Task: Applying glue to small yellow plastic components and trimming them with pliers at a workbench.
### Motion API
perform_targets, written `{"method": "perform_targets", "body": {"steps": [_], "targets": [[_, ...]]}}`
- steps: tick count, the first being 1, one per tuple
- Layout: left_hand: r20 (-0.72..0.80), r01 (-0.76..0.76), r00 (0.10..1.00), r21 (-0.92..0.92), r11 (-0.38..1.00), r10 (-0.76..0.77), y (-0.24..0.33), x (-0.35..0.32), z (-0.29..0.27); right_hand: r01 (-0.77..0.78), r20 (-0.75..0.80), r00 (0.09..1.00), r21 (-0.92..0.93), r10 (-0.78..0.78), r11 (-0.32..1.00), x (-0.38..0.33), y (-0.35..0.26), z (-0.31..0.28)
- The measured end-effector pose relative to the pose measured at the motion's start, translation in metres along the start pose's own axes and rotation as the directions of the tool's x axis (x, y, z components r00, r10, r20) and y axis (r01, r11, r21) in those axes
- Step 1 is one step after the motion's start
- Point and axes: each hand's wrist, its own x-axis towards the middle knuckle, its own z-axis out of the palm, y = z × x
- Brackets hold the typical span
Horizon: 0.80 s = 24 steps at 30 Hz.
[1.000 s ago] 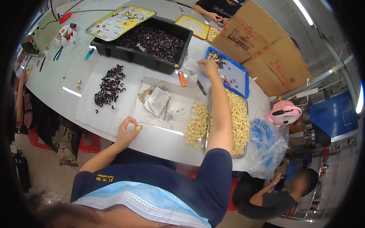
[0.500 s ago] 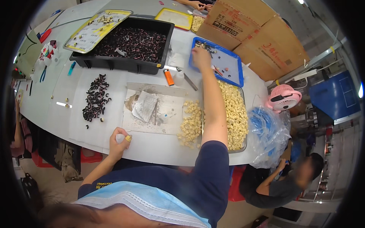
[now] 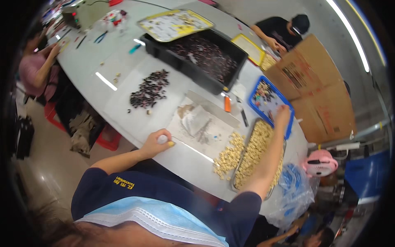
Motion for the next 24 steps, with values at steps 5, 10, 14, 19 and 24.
{"method": "perform_targets", "body": {"steps": [5,10,14,19,24], "targets": [[0.04,0.148,0.989,-0.082,0.986,-0.145,0.011,-0.006,0.001,-0.08,0.053,0.997,0.707,0.061,0.703,-0.023,-0.115,-0.107],[0.06,-0.024,0.996,-0.47,0.883,0.059,0.037,-0.01,0.022,0.048,0.323,0.866,0.707,-0.382,0.706,-0.152,-0.242,-0.149],[0.117,-0.035,0.99,-0.329,0.944,0.077,0.047,-0.014,0.025,-0.074,0.435,0.772,0.786,-0.463,0.613,-0.214,-0.287,-0.142],[0.061,0.081,0.996,-0.359,0.93,-0.063,0.037,-0.019,-0.011,-0.205,0.521,0.742,0.776,-0.422,0.597,-0.236,-0.289,-0.123],[0.071,0.175,0.984,-0.587,0.791,-0.165,0.032,-0.027,-0.029,-0.36,0.604,0.708,0.755,-0.366,0.549,-0.246,-0.305,-0.118]]}}
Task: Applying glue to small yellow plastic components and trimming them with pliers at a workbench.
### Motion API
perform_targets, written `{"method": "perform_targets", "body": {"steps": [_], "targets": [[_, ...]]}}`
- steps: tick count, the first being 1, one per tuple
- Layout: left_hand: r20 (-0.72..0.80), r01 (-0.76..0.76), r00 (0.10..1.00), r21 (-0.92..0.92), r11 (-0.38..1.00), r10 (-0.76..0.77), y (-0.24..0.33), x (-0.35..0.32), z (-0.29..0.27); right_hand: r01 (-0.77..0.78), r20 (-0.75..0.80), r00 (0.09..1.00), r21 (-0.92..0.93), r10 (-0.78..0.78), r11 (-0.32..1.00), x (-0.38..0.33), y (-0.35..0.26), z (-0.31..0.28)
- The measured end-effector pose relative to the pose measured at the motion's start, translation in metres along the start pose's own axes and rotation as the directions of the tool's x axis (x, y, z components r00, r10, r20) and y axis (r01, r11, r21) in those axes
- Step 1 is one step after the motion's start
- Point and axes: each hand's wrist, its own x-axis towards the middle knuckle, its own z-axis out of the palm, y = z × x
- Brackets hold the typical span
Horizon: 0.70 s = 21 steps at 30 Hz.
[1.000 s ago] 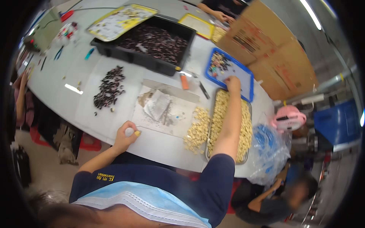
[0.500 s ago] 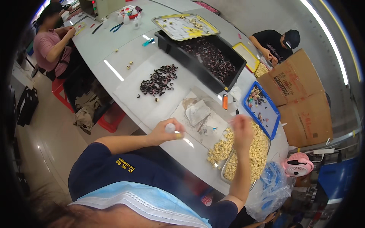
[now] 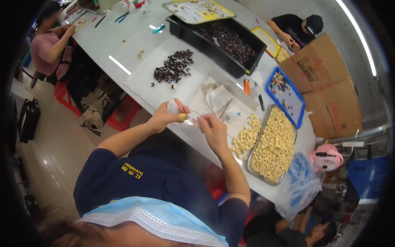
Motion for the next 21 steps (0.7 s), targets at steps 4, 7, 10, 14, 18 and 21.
{"method": "perform_targets", "body": {"steps": [4,7,10,14,18,21], "targets": [[0.053,0.018,0.999,-0.082,0.996,-0.013,-0.003,-0.007,0.009,0.041,0.054,0.997,0.113,-0.047,0.993,0.008,-0.009,0.018],[0.064,-0.004,0.998,-0.076,0.997,0.009,-0.008,-0.006,0.009,0.014,0.073,0.997,0.291,-0.037,0.957,0.003,-0.007,0.018],[0.061,0.036,0.998,-0.068,0.997,-0.032,-0.002,-0.006,0.007,-0.011,0.046,0.999,0.409,-0.009,0.912,0.005,-0.013,0.021],[0.0,-0.034,0.999,-0.025,0.999,0.034,-0.001,-0.006,0.004,-0.016,0.01,1.0,0.389,0.013,0.921,0.007,-0.005,0.021],[0.021,-0.046,0.999,-0.028,0.999,0.047,-0.001,-0.001,0.002,0.056,-0.079,0.996,0.313,-0.033,0.948,0.001,0.0,0.016],[0.047,-0.06,0.997,-0.038,0.997,0.061,-0.003,0.001,0.0,0.126,-0.223,0.972,0.254,-0.069,0.959,-0.005,0.003,0.012]]}}
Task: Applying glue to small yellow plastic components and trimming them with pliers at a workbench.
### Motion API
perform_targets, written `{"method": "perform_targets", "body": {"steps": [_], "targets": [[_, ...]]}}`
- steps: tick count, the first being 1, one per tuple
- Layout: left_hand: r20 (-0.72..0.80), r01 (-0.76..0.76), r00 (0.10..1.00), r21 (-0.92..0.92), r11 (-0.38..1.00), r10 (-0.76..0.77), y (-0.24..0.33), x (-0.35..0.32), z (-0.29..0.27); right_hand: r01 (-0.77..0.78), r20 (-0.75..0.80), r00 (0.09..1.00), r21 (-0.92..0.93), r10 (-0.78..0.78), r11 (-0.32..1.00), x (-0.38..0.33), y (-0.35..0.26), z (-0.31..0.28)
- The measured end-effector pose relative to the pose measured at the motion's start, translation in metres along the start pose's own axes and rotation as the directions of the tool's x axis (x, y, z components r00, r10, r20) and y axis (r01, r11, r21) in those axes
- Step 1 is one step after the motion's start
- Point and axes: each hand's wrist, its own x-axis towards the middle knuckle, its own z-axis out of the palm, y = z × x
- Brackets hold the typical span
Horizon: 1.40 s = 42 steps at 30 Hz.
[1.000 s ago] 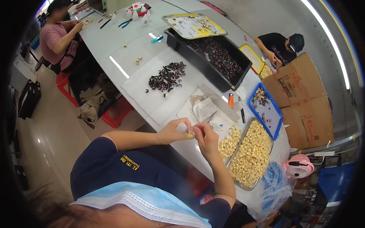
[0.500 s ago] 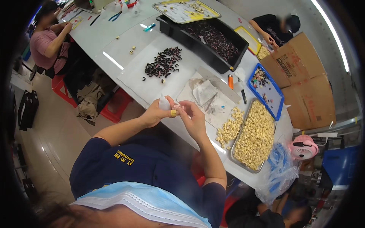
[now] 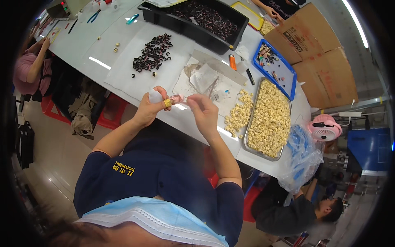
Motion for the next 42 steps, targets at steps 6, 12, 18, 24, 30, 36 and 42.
{"method": "perform_targets", "body": {"steps": [6,12,18,24,30,36,42], "targets": [[-0.063,-0.009,0.998,0.023,1.0,0.011,0.0,0.002,-0.007,-0.057,0.017,0.998,0.004,0.057,0.998,-0.001,-0.007,-0.01],[0.043,-0.015,0.999,0.099,0.995,0.01,-0.001,0.0,0.018,-0.144,0.105,0.986,0.189,0.126,0.971,-0.002,-0.007,-0.004],[0.089,0.057,0.994,0.125,0.991,-0.069,-0.006,0.002,0.019,-0.197,0.133,0.977,0.291,0.164,0.936,-0.008,-0.006,-0.004],[0.154,0.095,0.982,0.106,0.99,-0.11,-0.013,0.0,0.02,-0.242,0.216,0.96,0.333,0.176,0.911,-0.019,0.001,-0.002],[0.02,-0.027,0.999,-0.014,1.0,0.027,-0.017,0.007,0.017,-0.215,0.148,0.973,0.296,0.178,0.931,-0.032,0.009,-0.004],[-0.016,-0.148,0.989,-0.026,0.989,0.147,-0.017,0.008,0.02,-0.182,0.051,0.983,0.234,0.175,0.955,-0.043,0.002,-0.012],[-0.245,-0.207,0.943,0.103,0.973,0.226,0.015,0.027,-0.026,-0.222,-0.077,0.965,0.273,0.251,0.936,-0.056,0.022,-0.047]]}}
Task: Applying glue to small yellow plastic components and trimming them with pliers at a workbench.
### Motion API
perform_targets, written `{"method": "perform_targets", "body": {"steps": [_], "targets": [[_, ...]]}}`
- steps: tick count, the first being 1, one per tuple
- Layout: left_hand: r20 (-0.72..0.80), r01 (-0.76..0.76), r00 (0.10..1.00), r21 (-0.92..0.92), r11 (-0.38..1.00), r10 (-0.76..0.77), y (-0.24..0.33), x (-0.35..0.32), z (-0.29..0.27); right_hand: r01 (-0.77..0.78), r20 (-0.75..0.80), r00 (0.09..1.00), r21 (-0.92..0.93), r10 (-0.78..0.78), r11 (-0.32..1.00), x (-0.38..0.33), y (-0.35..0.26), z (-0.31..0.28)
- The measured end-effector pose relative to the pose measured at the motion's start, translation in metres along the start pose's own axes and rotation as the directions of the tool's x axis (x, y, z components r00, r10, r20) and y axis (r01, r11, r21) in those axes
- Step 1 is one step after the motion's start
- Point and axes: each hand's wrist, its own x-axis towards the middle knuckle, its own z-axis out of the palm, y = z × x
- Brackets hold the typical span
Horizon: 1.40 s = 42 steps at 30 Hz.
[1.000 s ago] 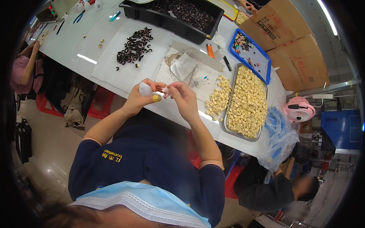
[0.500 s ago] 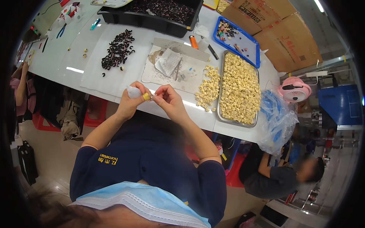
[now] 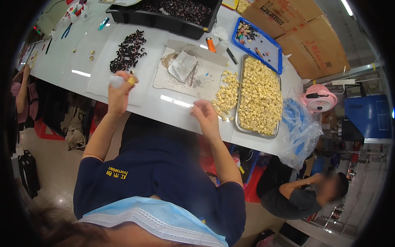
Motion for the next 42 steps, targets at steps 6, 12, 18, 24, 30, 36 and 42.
{"method": "perform_targets", "body": {"steps": [6,12,18,24,30,36,42], "targets": [[0.299,0.24,0.921,0.064,0.969,-0.248,-0.03,-0.032,0.034,0.01,0.072,0.997,0.057,-0.015,0.998,0.008,-0.008,0.029],[0.411,0.346,0.844,0.072,0.936,-0.344,-0.037,-0.044,0.053,0.052,0.088,0.994,0.061,-0.058,0.997,0.012,-0.007,0.038],[0.379,0.286,0.859,0.199,0.937,-0.343,-0.043,-0.045,0.043,0.045,-0.121,0.992,0.064,-0.037,0.997,0.008,-0.005,0.035],[0.395,0.219,0.868,0.237,0.946,-0.3,-0.038,-0.043,0.053,0.116,-0.097,0.979,-0.468,-0.181,0.876,0.012,0.005,0.024],[0.47,0.18,0.836,0.252,0.951,-0.282,-0.042,-0.044,0.049,-0.02,0.12,0.991,-0.261,0.052,0.965,0.013,-0.006,0.037],[0.458,0.374,0.803,0.11,0.921,-0.381,-0.023,-0.042,0.034,-0.039,0.04,0.999,0.397,0.025,0.917,0.022,-0.004,0.013],[0.437,0.33,0.841,0.052,0.943,-0.318,-0.017,-0.037,0.025,-0.091,0.028,0.996,0.395,0.087,0.914,0.016,-0.006,0.023]]}}
